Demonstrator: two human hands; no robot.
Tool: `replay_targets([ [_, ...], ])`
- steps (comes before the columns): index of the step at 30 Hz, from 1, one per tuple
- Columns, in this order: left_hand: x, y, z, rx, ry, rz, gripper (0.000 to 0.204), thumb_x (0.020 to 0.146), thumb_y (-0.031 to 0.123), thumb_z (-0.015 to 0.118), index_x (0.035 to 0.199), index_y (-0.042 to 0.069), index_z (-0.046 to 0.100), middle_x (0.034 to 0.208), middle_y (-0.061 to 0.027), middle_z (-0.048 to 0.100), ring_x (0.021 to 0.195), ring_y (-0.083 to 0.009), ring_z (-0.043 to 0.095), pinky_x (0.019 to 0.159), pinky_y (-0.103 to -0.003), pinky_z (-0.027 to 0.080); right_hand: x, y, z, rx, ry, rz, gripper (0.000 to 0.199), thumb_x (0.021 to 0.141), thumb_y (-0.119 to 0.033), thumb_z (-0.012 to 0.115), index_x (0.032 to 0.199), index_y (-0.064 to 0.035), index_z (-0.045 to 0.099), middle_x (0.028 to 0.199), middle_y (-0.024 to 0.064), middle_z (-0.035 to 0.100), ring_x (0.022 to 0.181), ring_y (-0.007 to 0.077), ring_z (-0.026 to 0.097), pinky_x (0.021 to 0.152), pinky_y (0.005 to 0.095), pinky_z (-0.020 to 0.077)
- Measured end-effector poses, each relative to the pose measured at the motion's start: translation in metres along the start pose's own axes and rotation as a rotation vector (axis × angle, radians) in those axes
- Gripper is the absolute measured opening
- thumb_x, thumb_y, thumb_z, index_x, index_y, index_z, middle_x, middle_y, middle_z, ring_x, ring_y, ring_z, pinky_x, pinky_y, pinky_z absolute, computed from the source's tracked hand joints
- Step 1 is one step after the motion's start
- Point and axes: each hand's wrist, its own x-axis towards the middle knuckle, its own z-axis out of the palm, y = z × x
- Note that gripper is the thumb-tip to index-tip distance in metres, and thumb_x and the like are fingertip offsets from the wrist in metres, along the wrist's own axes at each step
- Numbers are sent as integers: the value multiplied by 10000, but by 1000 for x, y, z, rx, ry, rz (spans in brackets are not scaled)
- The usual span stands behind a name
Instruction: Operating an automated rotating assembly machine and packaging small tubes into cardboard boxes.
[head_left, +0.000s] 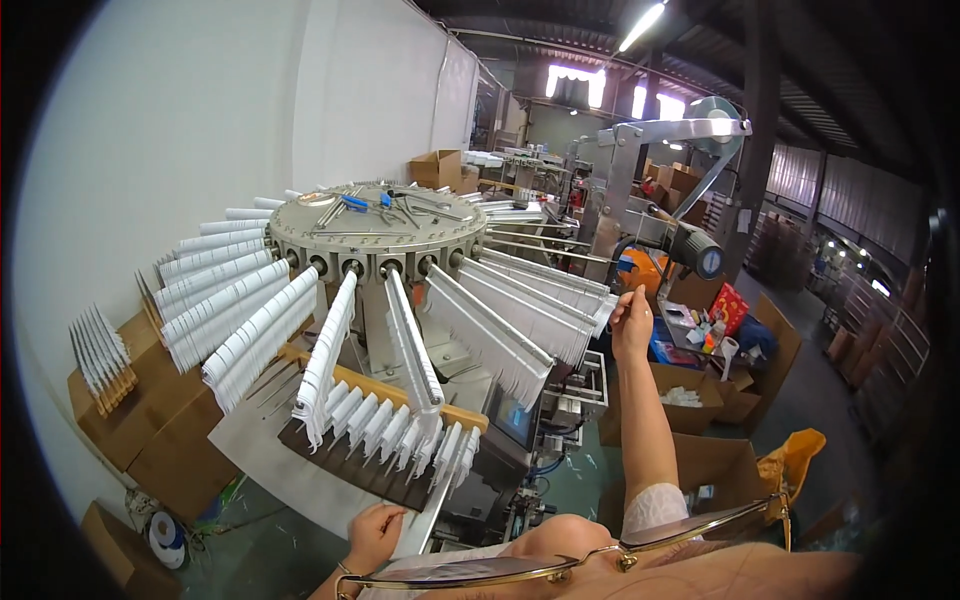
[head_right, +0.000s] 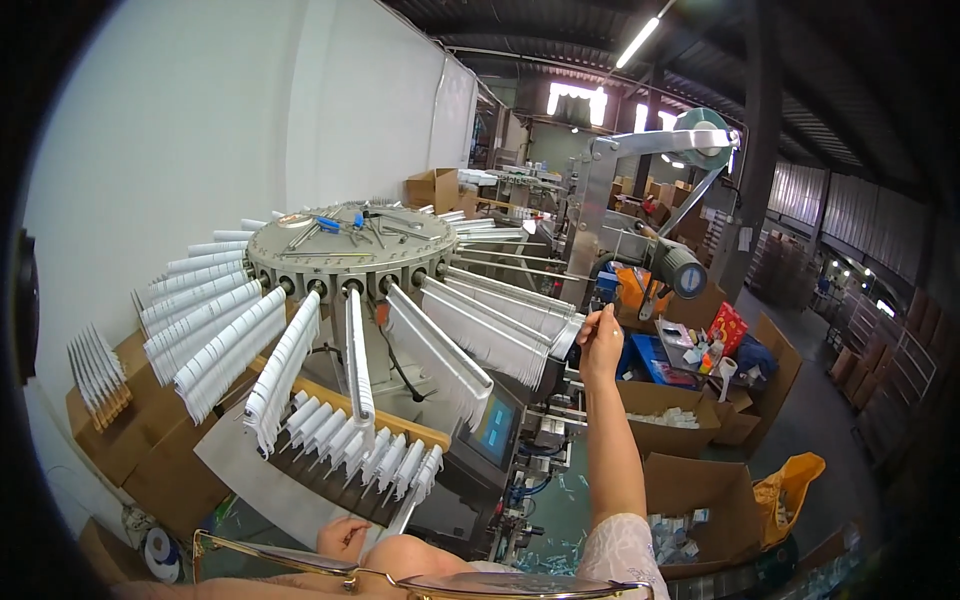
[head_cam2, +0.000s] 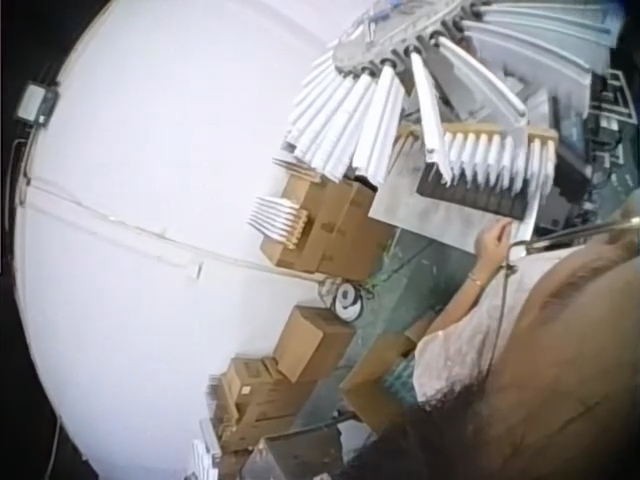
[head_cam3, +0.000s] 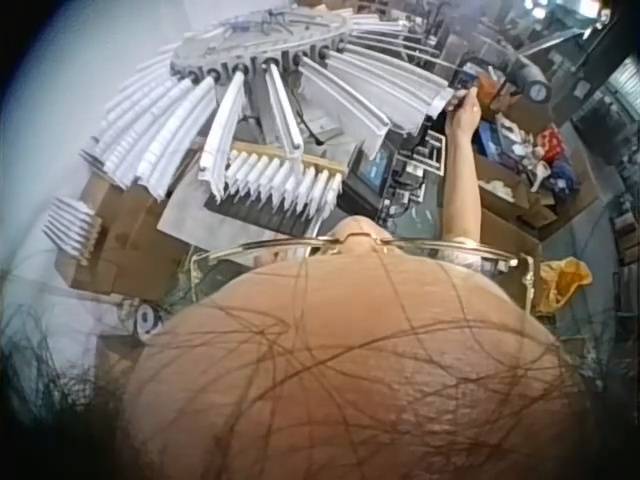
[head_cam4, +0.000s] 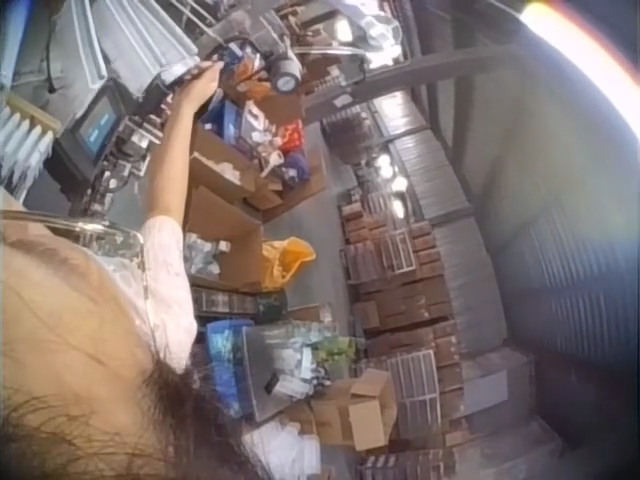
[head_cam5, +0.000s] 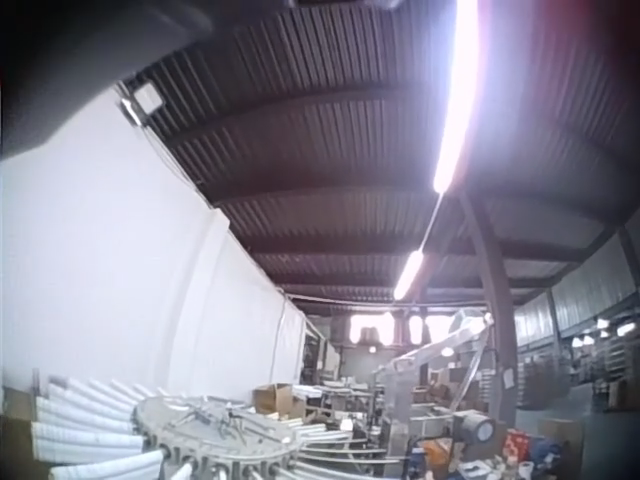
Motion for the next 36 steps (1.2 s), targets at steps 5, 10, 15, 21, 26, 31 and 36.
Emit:
replay_targets([
  [5, 0, 3, 0, 15, 20, 6, 71, 727, 66, 567, 771, 46, 619, 575, -82, 491, 488, -219, 493, 443, -293, 364, 2, 4, -5, -23, 27, -3, 364, 899, -362, 392, 664, -97, 474, 545, -16, 431, 461, 73, 399, 426, 191, 313],
  [10, -1, -3, 2, 7, 24, 29, 68, 722, 69, 571, 765, 52, 621, 574, -81, 489, 487, -222, 492, 440, -296, 363, 1, 3, -5, -34, 16, 4, 369, 895, -381, 392, 667, -102, 470, 544, -21, 424, 464, 71, 396, 428, 196, 314],
  [15, -2, -7, 4, 14, 36, 66, 64, 719, 67, 571, 759, 56, 620, 575, -80, 492, 488, -229, 493, 438, -301, 364, -1, 0, -3, 27, 43, 57, 367, 892, -389, 396, 670, -106, 472, 546, -23, 424, 465, 71, 396, 427, 194, 314],
  [21, -1, -8, 4, -4, 22, 87, 69, 717, 73, 572, 764, 68, 622, 579, -77, 500, 493, -237, 501, 439, -304, 371, 0, -2, -4, 45, 40, 60, 360, 887, -392, 406, 670, -113, 472, 549, -25, 425, 466, 71, 397, 429, 187, 317],
  [26, -1, -7, 3, 8, 14, 85, 68, 716, 74, 572, 762, 73, 623, 586, -78, 511, 502, -241, 512, 442, -312, 380, 0, -2, -4, 18, 87, 38, 357, 886, -392, 410, 667, -116, 471, 549, -27, 425, 462, 70, 400, 422, 183, 320],
  [31, -1, -7, 3, 28, 24, 91, 68, 712, 72, 573, 759, 75, 623, 593, -74, 519, 510, -245, 517, 445, -314, 386, -3, -7, -2, 64, 82, 74, 365, 880, -413, 411, 666, -123, 470, 548, -29, 421, 460, 73, 399, 412, 188, 318],
  [36, 0, -8, 5, 28, 28, 101, 67, 709, 71, 576, 757, 77, 622, 598, -73, 522, 517, -248, 520, 447, -314, 388, -2, -7, -8, 42, 114, 89, 371, 877, -423, 409, 669, -123, 471, 542, -27, 415, 459, 79, 399, 404, 198, 316],
])
